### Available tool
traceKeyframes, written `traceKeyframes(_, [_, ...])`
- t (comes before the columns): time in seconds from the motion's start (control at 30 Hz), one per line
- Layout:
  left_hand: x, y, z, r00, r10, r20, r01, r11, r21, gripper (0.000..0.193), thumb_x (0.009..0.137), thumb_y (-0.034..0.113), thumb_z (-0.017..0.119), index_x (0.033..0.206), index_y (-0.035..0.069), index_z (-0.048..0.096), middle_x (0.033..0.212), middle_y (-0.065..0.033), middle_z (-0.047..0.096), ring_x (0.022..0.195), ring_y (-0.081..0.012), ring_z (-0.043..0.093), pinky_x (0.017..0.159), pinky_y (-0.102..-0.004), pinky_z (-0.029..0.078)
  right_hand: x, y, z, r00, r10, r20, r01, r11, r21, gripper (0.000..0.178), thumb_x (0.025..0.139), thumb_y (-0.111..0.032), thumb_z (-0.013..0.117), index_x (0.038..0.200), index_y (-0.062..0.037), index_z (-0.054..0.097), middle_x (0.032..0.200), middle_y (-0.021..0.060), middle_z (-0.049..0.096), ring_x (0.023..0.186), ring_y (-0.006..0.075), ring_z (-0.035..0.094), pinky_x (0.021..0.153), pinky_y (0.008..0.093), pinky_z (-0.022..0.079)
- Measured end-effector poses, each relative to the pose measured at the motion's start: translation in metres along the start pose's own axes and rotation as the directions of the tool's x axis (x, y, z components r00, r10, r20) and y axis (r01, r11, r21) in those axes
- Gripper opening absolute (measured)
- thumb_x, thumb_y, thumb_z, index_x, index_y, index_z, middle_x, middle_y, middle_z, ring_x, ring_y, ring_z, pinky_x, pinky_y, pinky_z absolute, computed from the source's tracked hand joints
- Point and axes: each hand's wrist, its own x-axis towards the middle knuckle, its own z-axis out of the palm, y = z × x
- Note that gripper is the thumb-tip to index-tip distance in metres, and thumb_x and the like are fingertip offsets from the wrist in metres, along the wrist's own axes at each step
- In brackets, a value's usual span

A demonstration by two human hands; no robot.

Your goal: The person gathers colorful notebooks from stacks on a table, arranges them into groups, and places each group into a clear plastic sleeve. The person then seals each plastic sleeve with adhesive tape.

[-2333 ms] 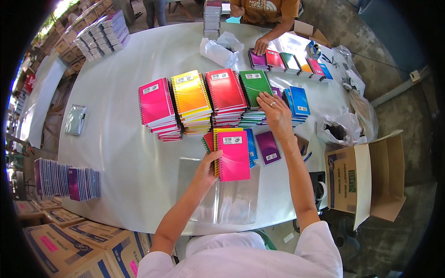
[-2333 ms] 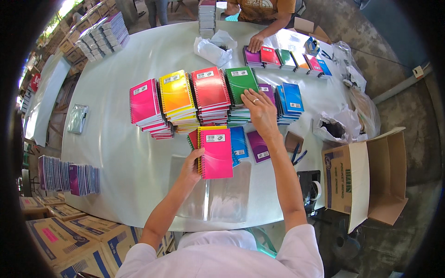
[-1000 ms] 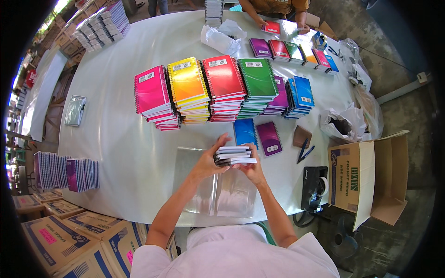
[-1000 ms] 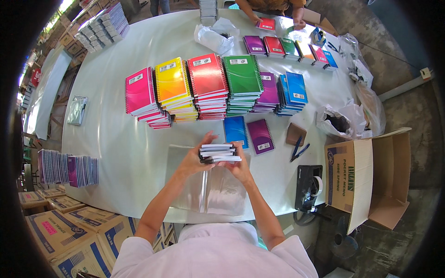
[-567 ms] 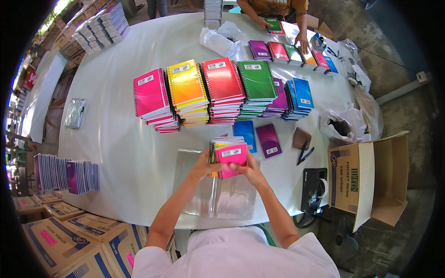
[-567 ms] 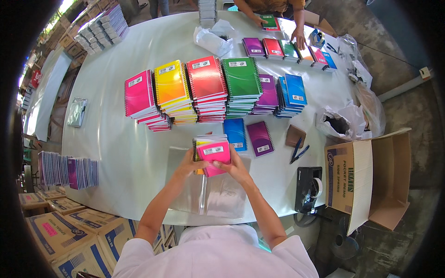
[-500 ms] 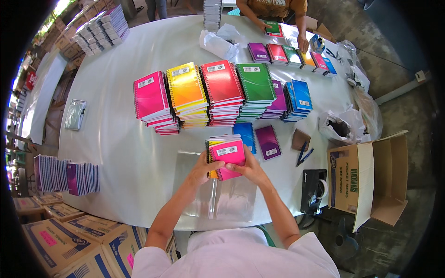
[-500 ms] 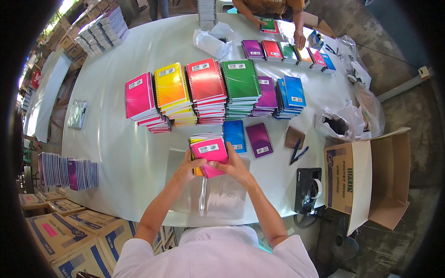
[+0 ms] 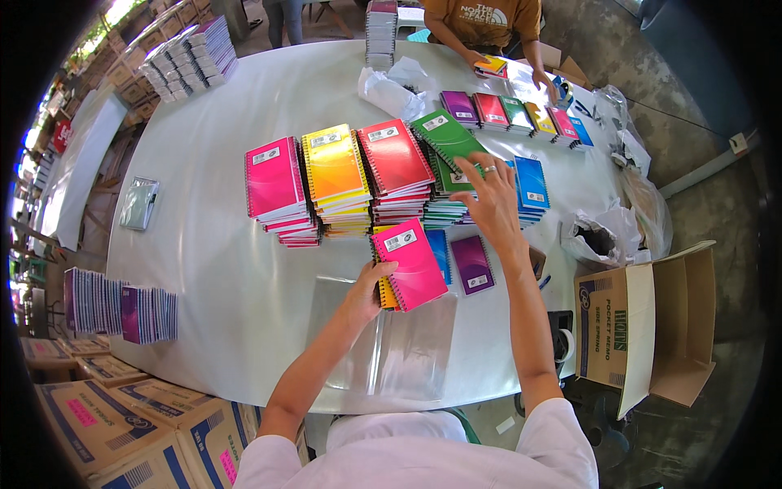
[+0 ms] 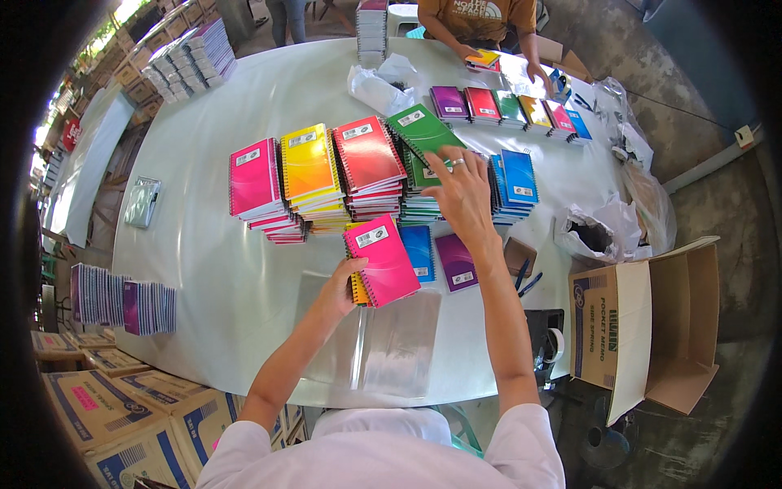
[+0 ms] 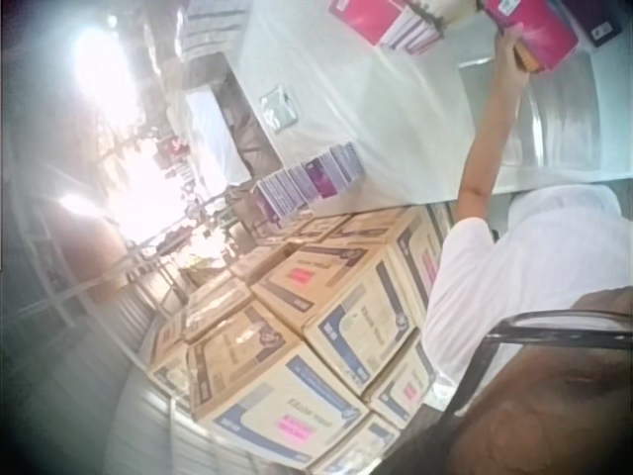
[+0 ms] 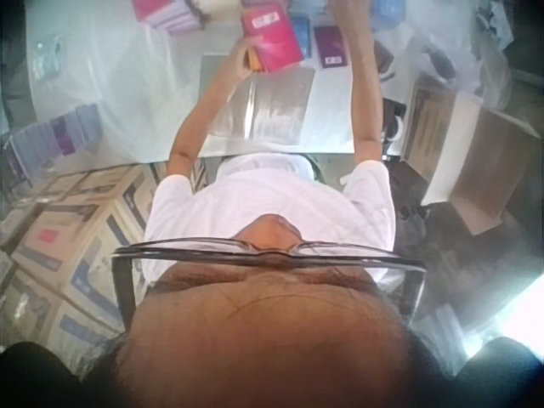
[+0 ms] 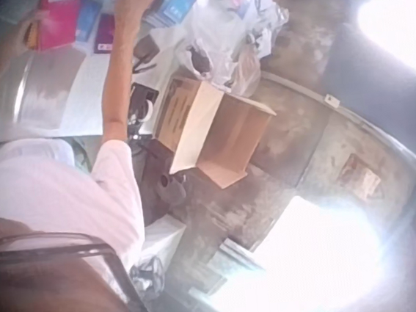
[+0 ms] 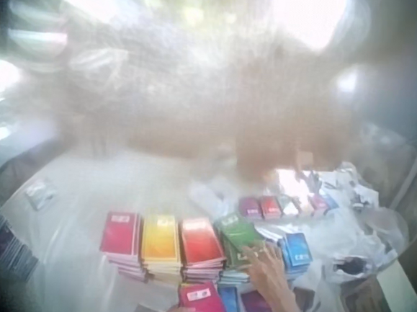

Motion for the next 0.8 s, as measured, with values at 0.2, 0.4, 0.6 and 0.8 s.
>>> traceKeyframes(0.2, [0.000, -0.001, 0.007, 1.000, -0.010, -0.008, 0.010, 0.998, -0.068, 0.058, 0.081, 0.028, 0.073, 0.124, -0.001, 0.049, 0.115, -0.0119, 0.062, 0.102, -0.0211, 0.063, 0.090, -0.0361, 0.052, 0.000, 0.001, 0.026, 0.999, -0.026, 0.035, 0.028, 0.998, -0.064, 0.050, 0.071, -0.023, 0.075, 0.115, -0.0042, 0.060, 0.100, 0.0092, 0.059, 0.100, 0.0269, 0.056, 0.085, 0.0394, 0.043])
traceKeyframes(0.4, [0.009, 0.000, 0.008, 1.000, 0.010, -0.006, -0.011, 0.999, -0.049, 0.059, 0.080, 0.032, 0.074, 0.124, 0.000, 0.051, 0.115, -0.0118, 0.062, 0.103, -0.0214, 0.063, 0.091, -0.0364, 0.052, -0.010, -0.009, 0.001, 0.969, -0.073, -0.234, 0.069, 0.997, -0.027, 0.033, 0.072, -0.012, 0.073, 0.102, -0.0017, 0.065, 0.085, 0.0076, 0.057, 0.081, 0.0252, 0.055, 0.069, 0.0379, 0.044])
traceKeyframes(0.6, [0.004, -0.004, -0.013, 1.000, 0.013, -0.018, -0.016, 0.990, -0.138, 0.061, 0.083, 0.035, 0.072, 0.128, 0.002, 0.049, 0.118, -0.0120, 0.061, 0.105, -0.0225, 0.063, 0.092, -0.0402, 0.051, -0.045, -0.077, -0.048, 0.929, -0.170, -0.329, 0.277, 0.908, 0.314, 0.027, 0.069, 0.007, 0.067, 0.095, -0.0010, 0.069, 0.093, 0.0085, 0.066, 0.085, 0.0283, 0.061, 0.075, 0.0402, 0.050])
traceKeyframes(0.8, [-0.018, 0.011, -0.020, 0.984, -0.143, 0.108, 0.162, 0.968, -0.193, 0.066, 0.083, 0.040, 0.071, 0.133, 0.004, 0.046, 0.122, -0.0146, 0.059, 0.107, -0.0255, 0.062, 0.093, -0.0431, 0.051, -0.017, -0.053, -0.035, 0.924, -0.358, 0.131, -0.017, 0.306, 0.952, 0.027, 0.068, 0.011, 0.063, 0.089, -0.0029, 0.070, 0.102, 0.0081, 0.068, 0.104, 0.0295, 0.060, 0.093, 0.0420, 0.046])
